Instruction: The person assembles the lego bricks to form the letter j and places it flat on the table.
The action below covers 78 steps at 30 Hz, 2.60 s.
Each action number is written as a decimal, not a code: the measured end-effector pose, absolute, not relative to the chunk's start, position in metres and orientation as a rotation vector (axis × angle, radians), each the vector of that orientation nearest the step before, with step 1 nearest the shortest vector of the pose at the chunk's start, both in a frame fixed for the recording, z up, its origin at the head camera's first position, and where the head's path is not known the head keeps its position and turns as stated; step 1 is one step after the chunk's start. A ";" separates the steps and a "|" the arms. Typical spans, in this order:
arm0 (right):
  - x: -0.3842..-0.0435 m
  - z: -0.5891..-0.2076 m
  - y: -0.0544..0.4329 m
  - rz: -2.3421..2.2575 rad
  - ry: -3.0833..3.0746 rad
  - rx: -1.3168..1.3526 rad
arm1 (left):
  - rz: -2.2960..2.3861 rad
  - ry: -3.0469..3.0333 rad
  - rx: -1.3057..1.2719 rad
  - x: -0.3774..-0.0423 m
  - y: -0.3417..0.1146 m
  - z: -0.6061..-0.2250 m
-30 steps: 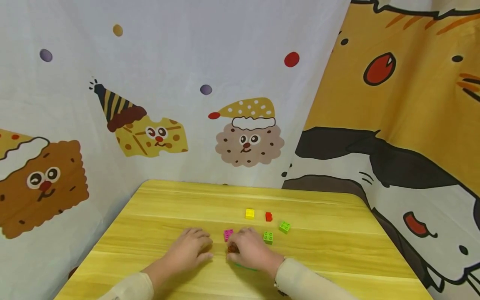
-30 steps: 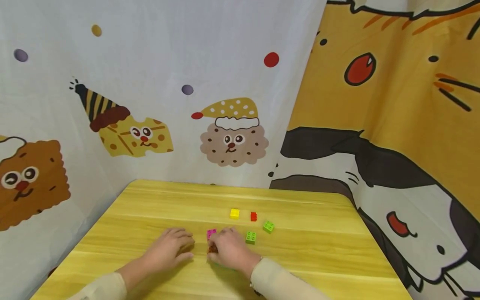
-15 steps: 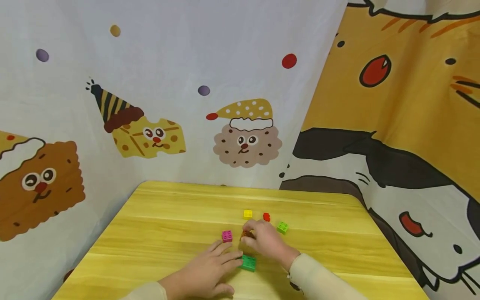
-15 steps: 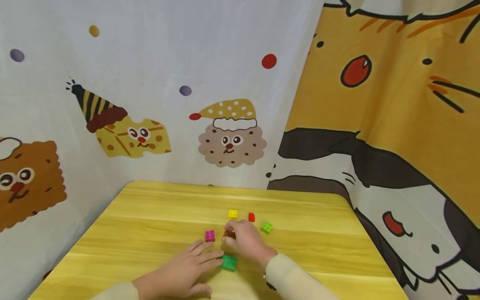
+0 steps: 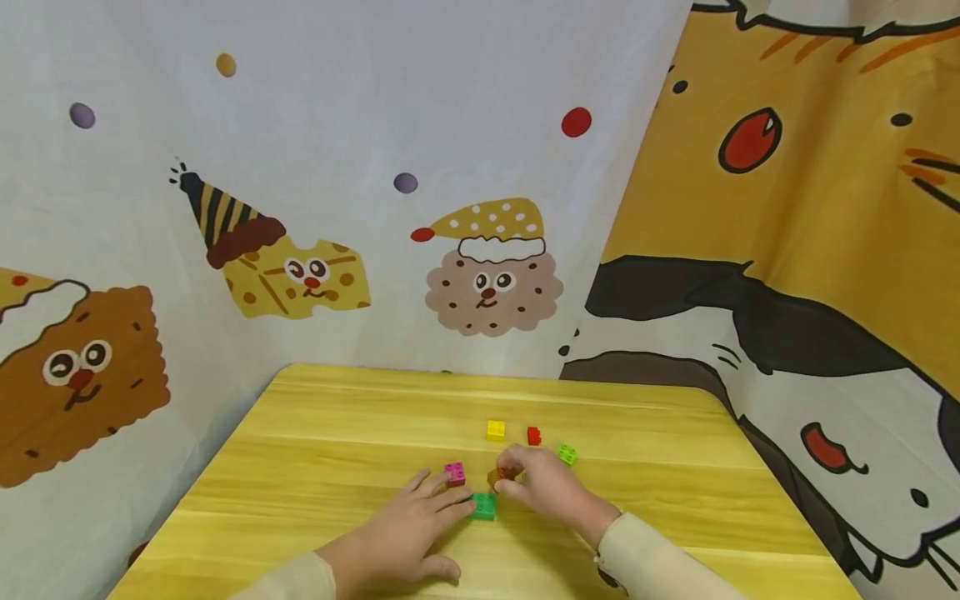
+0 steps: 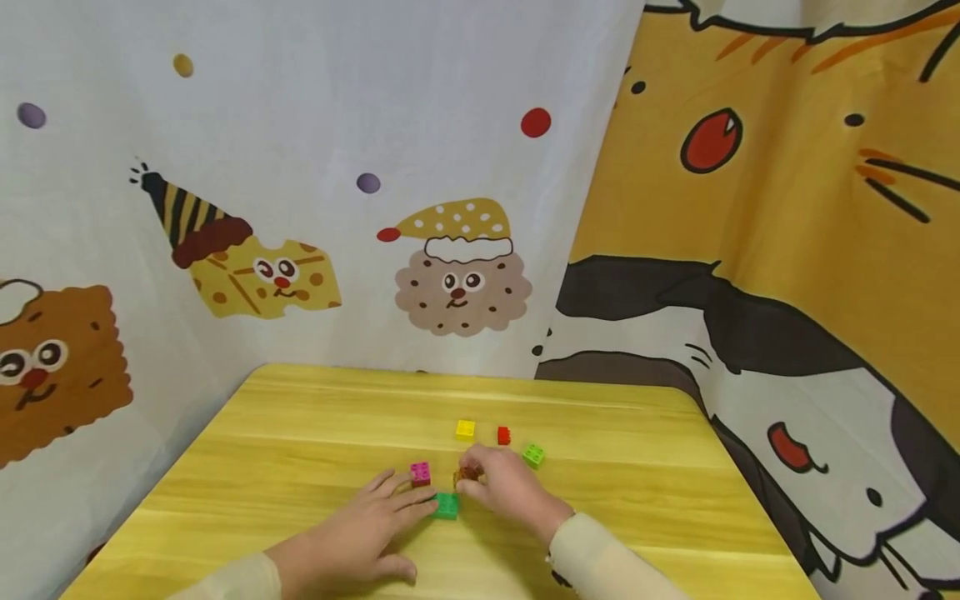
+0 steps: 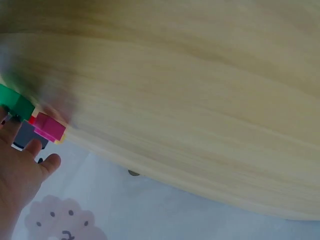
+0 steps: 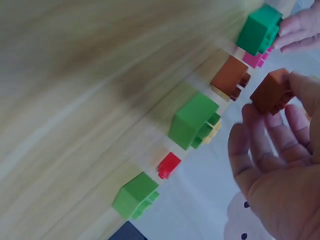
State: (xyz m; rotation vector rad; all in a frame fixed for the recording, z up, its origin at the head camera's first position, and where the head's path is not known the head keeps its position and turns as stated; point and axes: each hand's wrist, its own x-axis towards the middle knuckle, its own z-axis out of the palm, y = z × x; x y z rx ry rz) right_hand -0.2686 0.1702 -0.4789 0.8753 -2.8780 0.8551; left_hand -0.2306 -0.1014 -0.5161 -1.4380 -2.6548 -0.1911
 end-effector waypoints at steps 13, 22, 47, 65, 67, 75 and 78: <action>-0.260 -0.491 0.171 0.779 -2.815 1.139 | -0.155 -2.632 -1.434 -0.233 -0.104 -0.516; -0.259 -0.491 0.167 0.713 -2.815 1.133 | -0.175 -2.615 -1.439 -0.232 -0.105 -0.517; -0.273 -0.504 0.169 1.587 -2.989 0.702 | -0.246 -2.698 -1.457 -0.233 -0.106 -0.517; -0.277 -0.506 0.171 1.624 -3.051 0.656 | -0.295 -2.724 -1.415 -0.231 -0.104 -0.518; -0.277 -0.506 0.171 1.629 -3.052 0.664 | -0.318 -2.723 -1.410 -0.232 -0.103 -0.517; -0.276 -0.505 0.170 1.679 -3.030 0.703 | -0.398 -2.721 -1.241 -0.246 -0.092 -0.509; -0.276 -0.504 0.171 1.704 -3.021 0.702 | -0.458 -2.734 -1.135 -0.259 -0.084 -0.504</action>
